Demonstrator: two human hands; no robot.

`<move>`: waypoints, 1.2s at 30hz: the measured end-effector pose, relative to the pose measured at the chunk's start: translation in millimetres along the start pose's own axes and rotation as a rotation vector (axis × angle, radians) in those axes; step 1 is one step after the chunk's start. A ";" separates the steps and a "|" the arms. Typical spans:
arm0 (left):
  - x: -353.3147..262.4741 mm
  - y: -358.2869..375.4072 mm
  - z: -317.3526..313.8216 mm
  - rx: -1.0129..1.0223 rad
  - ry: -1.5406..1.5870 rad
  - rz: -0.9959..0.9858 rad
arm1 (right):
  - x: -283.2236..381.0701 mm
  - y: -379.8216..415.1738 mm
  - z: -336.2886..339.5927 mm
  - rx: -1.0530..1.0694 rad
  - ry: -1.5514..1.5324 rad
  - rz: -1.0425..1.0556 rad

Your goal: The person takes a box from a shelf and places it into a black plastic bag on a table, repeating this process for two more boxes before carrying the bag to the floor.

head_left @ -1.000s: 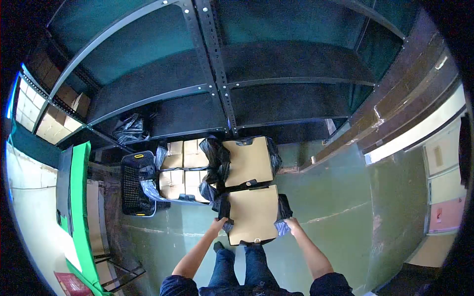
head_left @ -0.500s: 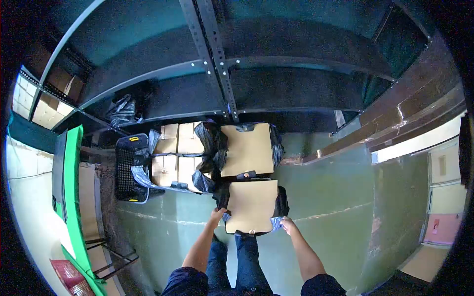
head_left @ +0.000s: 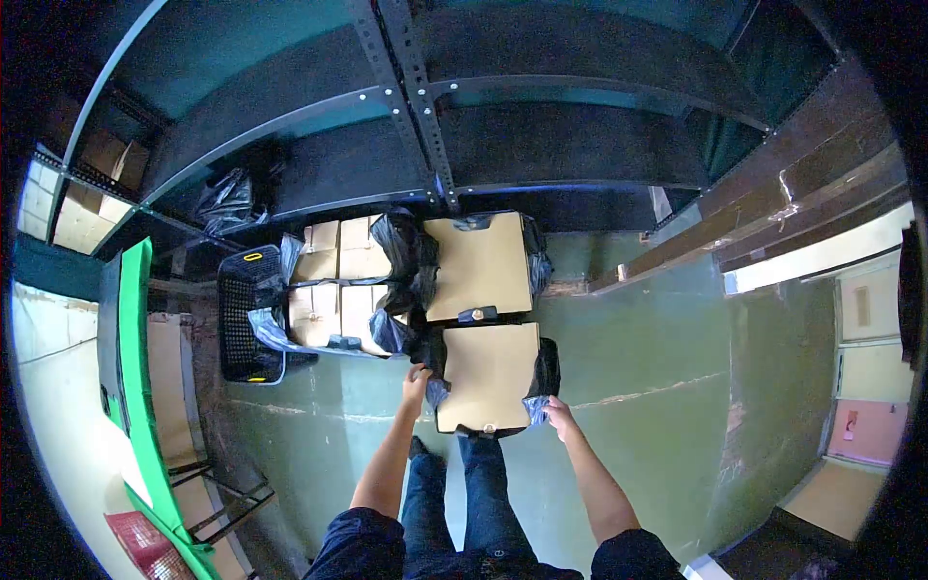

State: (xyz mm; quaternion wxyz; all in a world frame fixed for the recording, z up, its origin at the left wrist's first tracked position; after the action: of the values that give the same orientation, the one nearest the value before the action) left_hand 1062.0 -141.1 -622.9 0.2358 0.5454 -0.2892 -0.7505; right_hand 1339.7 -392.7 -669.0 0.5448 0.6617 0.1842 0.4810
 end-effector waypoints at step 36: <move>22.1 345.3 589.6 -0.769 0.186 -0.633 | 123.1 363.5 -446.8 0.447 0.072 0.771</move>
State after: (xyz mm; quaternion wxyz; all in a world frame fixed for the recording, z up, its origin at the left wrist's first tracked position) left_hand 505.6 -300.7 -259.0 0.2055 0.5446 0.2098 -0.7856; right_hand 921.5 -178.3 -314.0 0.1625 0.7664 0.0424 0.6201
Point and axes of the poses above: each hand's wrist, its own y-axis away from the middle knuckle, its own z-axis out of the back of the hand, x = y × z, the point moved 10 cm from there along -y, towards the middle knuckle, and after that the axes turned 5 degrees about -x, right-handed, at the moved point
